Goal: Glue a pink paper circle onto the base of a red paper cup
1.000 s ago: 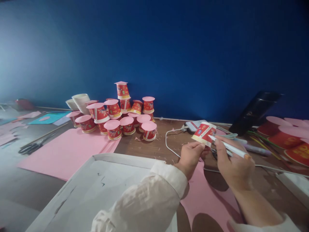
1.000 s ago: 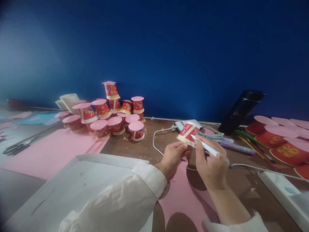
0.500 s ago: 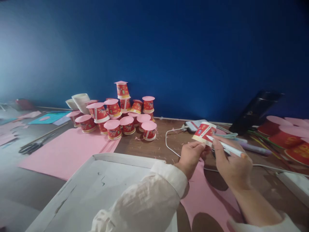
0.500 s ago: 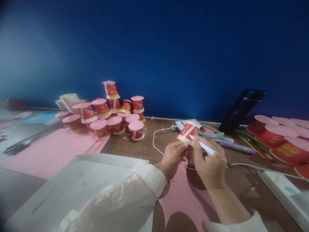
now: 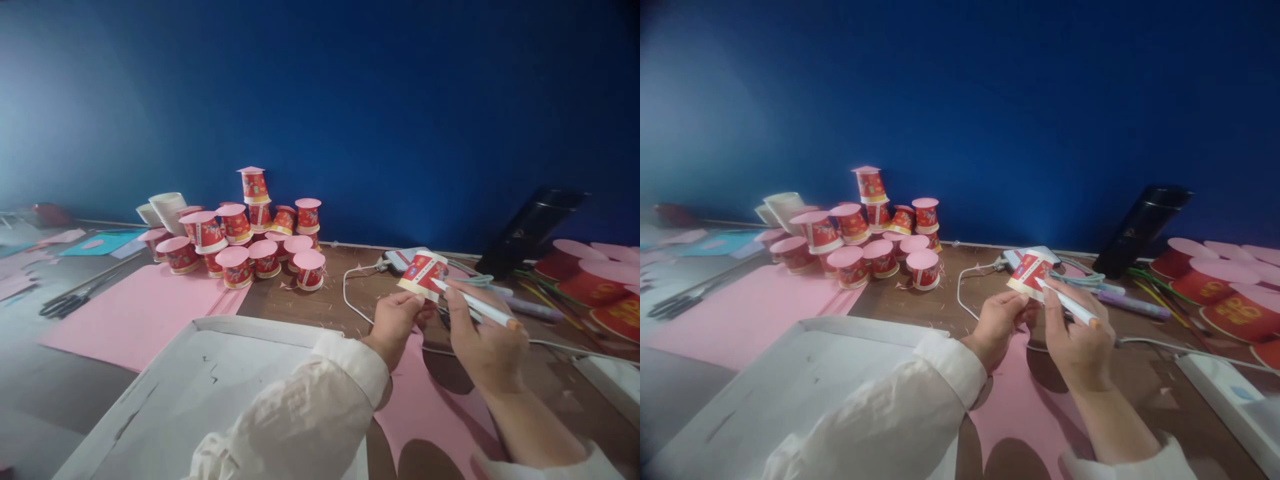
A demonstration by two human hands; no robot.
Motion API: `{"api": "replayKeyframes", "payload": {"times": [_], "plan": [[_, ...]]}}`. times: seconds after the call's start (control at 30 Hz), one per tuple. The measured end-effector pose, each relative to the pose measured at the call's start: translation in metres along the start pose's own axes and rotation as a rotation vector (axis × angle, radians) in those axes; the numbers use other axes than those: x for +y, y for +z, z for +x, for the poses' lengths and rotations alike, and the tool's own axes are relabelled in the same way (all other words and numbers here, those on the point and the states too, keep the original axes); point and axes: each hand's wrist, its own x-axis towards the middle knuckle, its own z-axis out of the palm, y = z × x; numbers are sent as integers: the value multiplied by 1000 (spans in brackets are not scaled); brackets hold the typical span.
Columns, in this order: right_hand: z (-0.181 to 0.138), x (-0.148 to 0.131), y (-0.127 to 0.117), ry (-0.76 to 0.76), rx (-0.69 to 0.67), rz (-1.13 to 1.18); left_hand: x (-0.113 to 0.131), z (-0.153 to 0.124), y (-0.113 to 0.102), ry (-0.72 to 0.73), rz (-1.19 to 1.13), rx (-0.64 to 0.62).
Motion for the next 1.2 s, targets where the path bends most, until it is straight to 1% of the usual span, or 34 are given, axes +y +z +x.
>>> {"api": "replayKeyframes", "payload": {"times": [0.17,0.4,0.6,0.77,0.97,1.1,1.2], "plan": [[-3,2,3,-2,-15,24,0,0,-1,-2,13,7],[-2,2,1,27,-31,-34,1,-1,0,-8,-8,-10],[0,0,-1,44,-5,-70,3,-1,1,-10,-51,38],[0,0,0,22,0,-4,3,-1,0,-5,-33,6],[-4,0,3,32,-50,17,1,0,-1,8,-22,3],[-1,0,1,46,-19,-24,1,0,0,0,-16,3],[1,-1,-1,26,2,-33,2,-1,0,-6,-10,11]]}}
